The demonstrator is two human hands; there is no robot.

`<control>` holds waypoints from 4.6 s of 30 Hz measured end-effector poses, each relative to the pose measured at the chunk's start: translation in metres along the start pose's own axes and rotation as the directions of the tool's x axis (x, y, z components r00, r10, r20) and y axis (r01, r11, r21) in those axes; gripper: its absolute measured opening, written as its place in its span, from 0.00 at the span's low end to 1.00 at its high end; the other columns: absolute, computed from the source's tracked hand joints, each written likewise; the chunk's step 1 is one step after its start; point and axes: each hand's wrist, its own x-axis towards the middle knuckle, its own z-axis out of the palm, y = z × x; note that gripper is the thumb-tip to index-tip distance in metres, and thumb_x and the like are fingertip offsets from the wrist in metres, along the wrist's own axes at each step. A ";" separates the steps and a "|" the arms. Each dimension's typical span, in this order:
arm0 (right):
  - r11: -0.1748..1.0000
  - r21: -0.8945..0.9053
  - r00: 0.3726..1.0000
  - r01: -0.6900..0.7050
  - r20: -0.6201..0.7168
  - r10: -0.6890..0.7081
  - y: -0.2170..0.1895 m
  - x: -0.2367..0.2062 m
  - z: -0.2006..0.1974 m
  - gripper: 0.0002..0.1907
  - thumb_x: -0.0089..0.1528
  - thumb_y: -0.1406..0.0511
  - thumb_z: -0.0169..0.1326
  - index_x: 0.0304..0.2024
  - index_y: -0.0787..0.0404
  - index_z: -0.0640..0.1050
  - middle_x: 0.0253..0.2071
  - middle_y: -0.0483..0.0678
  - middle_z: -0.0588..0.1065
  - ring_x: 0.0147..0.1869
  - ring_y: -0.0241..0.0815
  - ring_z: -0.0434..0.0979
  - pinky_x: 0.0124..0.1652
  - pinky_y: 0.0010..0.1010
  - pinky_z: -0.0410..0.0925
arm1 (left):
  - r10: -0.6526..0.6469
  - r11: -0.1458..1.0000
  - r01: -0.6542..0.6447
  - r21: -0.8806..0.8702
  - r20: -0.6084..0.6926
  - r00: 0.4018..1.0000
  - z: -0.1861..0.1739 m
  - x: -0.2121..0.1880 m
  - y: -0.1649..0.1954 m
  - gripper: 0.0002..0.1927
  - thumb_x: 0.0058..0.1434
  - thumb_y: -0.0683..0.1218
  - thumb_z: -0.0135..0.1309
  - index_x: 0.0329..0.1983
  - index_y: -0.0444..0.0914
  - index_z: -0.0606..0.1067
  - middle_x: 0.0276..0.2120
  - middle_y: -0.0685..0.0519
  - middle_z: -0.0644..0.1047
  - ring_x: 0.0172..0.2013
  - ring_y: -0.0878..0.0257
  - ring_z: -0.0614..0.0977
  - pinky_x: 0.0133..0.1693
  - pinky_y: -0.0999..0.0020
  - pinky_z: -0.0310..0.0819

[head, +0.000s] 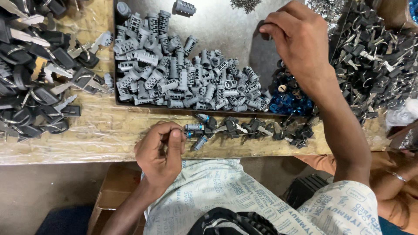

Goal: The person sits at a workbench assembling keys. They pick gray plastic key heads from a tray, insert a metal key blank into a head, press a blue cap onto the assembly, and place the finished key on the table, repeating this cycle continuously.

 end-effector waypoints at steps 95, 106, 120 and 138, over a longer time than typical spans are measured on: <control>0.986 0.165 0.999 0.029 -0.039 -0.022 -0.068 0.128 0.043 0.03 0.65 0.71 0.65 0.40 0.67 0.84 0.33 0.56 0.77 0.34 0.53 0.76 0.35 0.41 0.67 | 0.041 0.999 -0.036 0.041 -0.138 0.990 -0.001 0.019 0.002 0.02 0.66 0.37 0.58 0.40 0.32 0.77 0.28 0.54 0.78 0.26 0.74 0.74 0.29 0.77 0.69; 0.964 0.266 0.998 0.017 -0.071 0.002 -0.110 0.035 -0.025 0.05 0.68 0.75 0.62 0.43 0.68 0.77 0.40 0.55 0.78 0.40 0.45 0.80 0.38 0.31 0.72 | -0.200 0.943 0.169 -0.285 -0.082 0.976 0.000 0.013 0.004 0.04 0.71 0.38 0.53 0.40 0.31 0.76 0.27 0.60 0.74 0.25 0.77 0.68 0.26 0.79 0.60; 0.917 0.365 0.838 0.163 -0.542 0.067 -0.186 -0.086 0.028 0.07 0.62 0.77 0.59 0.38 0.79 0.74 0.33 0.60 0.74 0.31 0.50 0.79 0.33 0.41 0.77 | -0.320 0.606 0.431 -0.669 0.292 0.902 0.052 -0.017 0.025 0.07 0.75 0.40 0.51 0.46 0.30 0.75 0.28 0.58 0.72 0.24 0.76 0.63 0.25 0.75 0.52; 0.857 0.502 0.912 0.118 -0.396 0.106 -0.180 -0.080 0.010 0.13 0.58 0.75 0.67 0.42 0.73 0.77 0.35 0.57 0.77 0.34 0.50 0.82 0.34 0.35 0.76 | -0.290 0.713 0.405 -0.573 0.285 0.914 0.038 -0.012 0.017 0.07 0.71 0.38 0.55 0.45 0.28 0.79 0.28 0.55 0.77 0.22 0.75 0.68 0.23 0.76 0.58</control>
